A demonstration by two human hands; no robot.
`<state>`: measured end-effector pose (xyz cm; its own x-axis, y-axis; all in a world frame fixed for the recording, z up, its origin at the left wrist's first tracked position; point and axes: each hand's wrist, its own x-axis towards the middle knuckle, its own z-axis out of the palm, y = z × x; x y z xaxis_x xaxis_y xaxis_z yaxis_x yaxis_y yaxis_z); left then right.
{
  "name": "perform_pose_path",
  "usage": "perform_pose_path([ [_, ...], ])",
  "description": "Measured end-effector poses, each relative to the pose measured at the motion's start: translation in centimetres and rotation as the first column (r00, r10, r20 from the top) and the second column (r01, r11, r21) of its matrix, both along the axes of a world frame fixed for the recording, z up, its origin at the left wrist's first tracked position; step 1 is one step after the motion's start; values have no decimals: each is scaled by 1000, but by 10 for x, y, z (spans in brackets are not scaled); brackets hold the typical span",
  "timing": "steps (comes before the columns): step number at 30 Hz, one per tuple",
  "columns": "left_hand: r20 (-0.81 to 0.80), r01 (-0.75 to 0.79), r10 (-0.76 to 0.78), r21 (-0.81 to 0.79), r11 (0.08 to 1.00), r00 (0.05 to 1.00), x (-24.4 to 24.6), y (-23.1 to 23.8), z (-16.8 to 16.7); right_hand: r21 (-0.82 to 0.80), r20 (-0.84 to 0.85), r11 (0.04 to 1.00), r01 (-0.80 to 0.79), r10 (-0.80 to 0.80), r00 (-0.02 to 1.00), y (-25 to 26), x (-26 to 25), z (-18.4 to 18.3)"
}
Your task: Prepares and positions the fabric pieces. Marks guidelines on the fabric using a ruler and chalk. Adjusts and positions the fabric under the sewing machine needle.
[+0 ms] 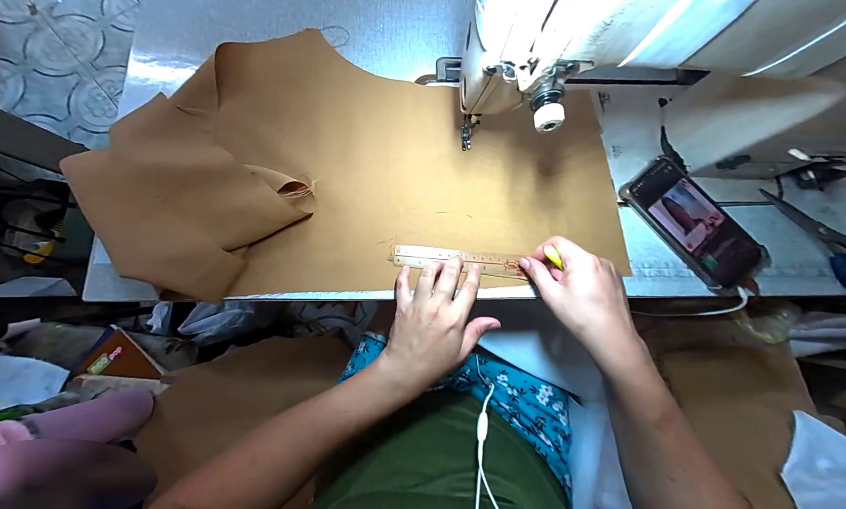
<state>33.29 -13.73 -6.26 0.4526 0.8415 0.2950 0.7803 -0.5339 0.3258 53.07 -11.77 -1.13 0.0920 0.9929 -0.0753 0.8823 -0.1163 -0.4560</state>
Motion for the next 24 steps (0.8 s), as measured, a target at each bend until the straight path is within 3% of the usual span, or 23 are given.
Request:
perform_pose_path([
  [2, 1, 5, -5, 10, 1000, 1000, -1, 2, 1, 99, -30, 989, -113, 116, 993, -2, 5, -4],
  [6, 33, 37, -37, -12, 999, 999, -3, 6, 1, 91, -35, 969, -228, 232, 972, -7, 13, -4],
  [16, 25, 48, -47, -61, 997, 999, -3, 9, 7, 125, -30, 972, -198, 203, 979, -9, 19, -12],
  [24, 4, 41, -41, -12, 999, 999, -2, 11, 7, 126, -39, 966, -228, 234, 971, -8, 21, -14],
])
